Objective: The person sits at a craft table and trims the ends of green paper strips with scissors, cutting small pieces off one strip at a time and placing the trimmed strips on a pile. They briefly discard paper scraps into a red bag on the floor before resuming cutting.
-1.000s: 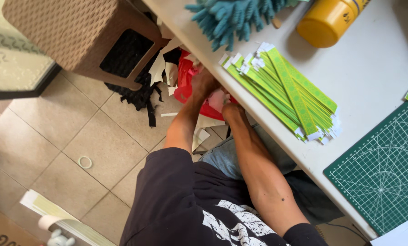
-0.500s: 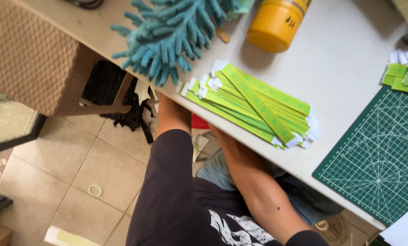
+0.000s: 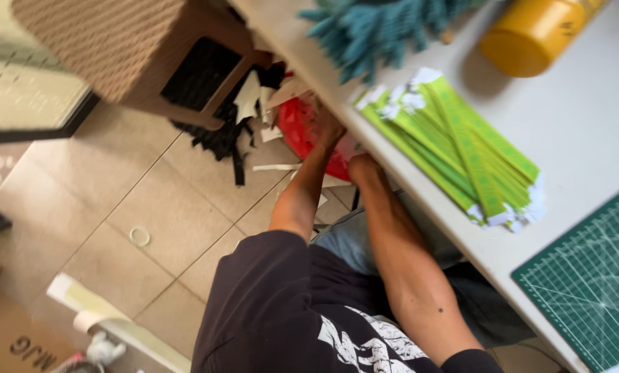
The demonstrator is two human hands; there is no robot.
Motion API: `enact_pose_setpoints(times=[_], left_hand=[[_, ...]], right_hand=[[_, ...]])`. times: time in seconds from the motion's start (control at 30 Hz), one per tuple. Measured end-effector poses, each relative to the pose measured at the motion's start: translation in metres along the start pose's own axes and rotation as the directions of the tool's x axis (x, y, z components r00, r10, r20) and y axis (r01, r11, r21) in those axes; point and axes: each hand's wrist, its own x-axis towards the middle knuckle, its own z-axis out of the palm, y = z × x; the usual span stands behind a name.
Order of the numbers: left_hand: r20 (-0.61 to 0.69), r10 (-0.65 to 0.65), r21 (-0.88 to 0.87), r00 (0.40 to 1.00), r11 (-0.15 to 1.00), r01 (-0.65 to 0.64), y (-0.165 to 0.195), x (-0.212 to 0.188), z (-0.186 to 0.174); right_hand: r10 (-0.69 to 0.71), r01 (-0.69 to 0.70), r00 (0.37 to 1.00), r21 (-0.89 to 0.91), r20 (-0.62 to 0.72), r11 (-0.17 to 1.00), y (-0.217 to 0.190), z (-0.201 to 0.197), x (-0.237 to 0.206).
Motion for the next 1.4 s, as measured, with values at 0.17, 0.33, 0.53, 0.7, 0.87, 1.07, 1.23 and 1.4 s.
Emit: enact_pose_setpoints(times=[0.17, 0.33, 0.53, 0.7, 0.87, 1.07, 1.23, 1.4], left_hand=[[0.061, 0.193, -0.201, 0.979, 0.963, -0.177, -0.042, -0.032, -0.015], [-0.168, 0.350, -0.108, 0.922, 0.923, -0.370, -0.079, -0.062, -0.051], [-0.411, -0.344, -0.591, 0.844, 0.806, 0.040, -0.141, -0.077, -0.081], [-0.141, -0.428, -0.248, 0.893, 0.888, 0.386, -0.183, -0.123, -0.057], [0.191, -0.346, -0.058, 0.918, 0.930, 0.363, -0.177, -0.185, -0.019], [0.183, -0.394, -0.242, 0.901, 0.870, 0.429, -0.163, -0.200, -0.031], [0.138, -0.591, -0.645, 0.795, 0.555, 0.525, -0.165, -0.160, -0.055], [0.359, -0.591, -0.907, 0.722, -0.038, 0.419, -0.153, -0.118, -0.074]], right_hand=[[0.006, -0.005, 1.000, -0.049, 0.013, 0.999, -0.012, 0.009, -0.004], [0.003, -0.002, 1.000, -0.077, 0.010, 0.997, -0.020, 0.016, -0.015], [-0.016, 0.014, 1.000, -0.081, -0.021, 0.997, -0.023, 0.028, -0.024], [-0.045, 0.038, 0.994, -0.070, -0.099, 0.997, -0.026, 0.031, -0.039], [-0.204, 0.221, 0.896, -0.002, -0.393, 0.975, -0.027, 0.039, -0.057], [-0.355, 0.512, 0.721, 0.112, -0.595, 0.852, -0.034, 0.048, -0.080], [-0.400, 0.755, 0.411, 0.060, -0.819, 0.653, -0.035, 0.042, -0.085], [-0.330, 0.734, 0.324, 0.015, -0.886, 0.679, -0.035, 0.030, -0.090]])
